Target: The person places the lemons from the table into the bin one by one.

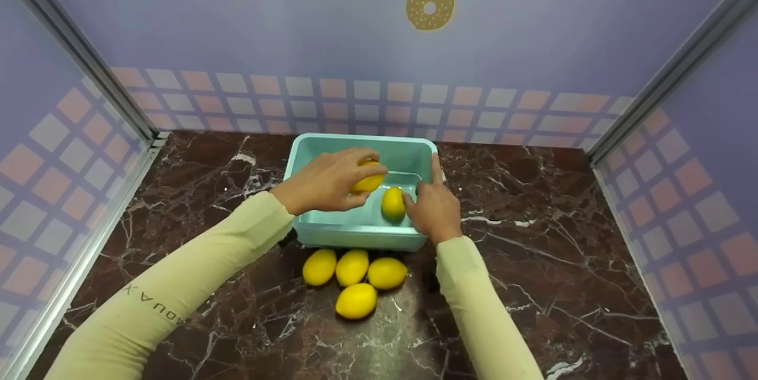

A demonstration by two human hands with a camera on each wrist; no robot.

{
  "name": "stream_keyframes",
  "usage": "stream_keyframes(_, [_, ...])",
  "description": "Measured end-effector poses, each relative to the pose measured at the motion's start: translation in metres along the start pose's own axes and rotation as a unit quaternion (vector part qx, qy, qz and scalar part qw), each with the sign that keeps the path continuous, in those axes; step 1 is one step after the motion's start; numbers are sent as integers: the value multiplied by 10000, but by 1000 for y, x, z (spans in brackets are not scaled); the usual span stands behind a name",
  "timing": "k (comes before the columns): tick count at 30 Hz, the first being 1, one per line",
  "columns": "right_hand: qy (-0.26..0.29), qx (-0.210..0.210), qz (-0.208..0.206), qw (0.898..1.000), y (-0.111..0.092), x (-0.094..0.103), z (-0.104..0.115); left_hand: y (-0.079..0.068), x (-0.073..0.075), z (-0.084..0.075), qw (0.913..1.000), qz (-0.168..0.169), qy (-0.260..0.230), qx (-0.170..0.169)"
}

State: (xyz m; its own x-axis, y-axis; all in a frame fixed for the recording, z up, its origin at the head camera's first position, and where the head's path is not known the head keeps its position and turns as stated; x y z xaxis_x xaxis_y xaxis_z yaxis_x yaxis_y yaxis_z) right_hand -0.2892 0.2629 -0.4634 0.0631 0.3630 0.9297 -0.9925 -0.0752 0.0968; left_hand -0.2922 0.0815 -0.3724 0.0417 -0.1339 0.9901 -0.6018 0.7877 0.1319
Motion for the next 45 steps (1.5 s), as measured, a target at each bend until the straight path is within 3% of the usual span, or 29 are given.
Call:
stream_keyframes(31, [29,29,64,10000,-1,1,-1,7,-5,12,9996,145,-93,245])
stream_keyframes(45, [27,-19,65,10000,0,-1,-2,6,-4,14,9997,-149,-38,206])
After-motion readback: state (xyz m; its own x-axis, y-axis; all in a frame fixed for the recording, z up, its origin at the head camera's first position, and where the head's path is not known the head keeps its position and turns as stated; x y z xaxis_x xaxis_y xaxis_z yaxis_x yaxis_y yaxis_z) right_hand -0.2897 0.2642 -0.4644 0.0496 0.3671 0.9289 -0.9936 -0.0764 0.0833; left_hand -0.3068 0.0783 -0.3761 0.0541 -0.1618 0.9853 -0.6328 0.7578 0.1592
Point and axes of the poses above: each hand's wrist, its own y-axis towards the middle knuckle, its own x-axis out of the back of the hand, z = x × y, the point moved 5 cm from there along y, towards the middle knuckle, and after that the axes turned 4 degrees about x, right-handed, at the moved point
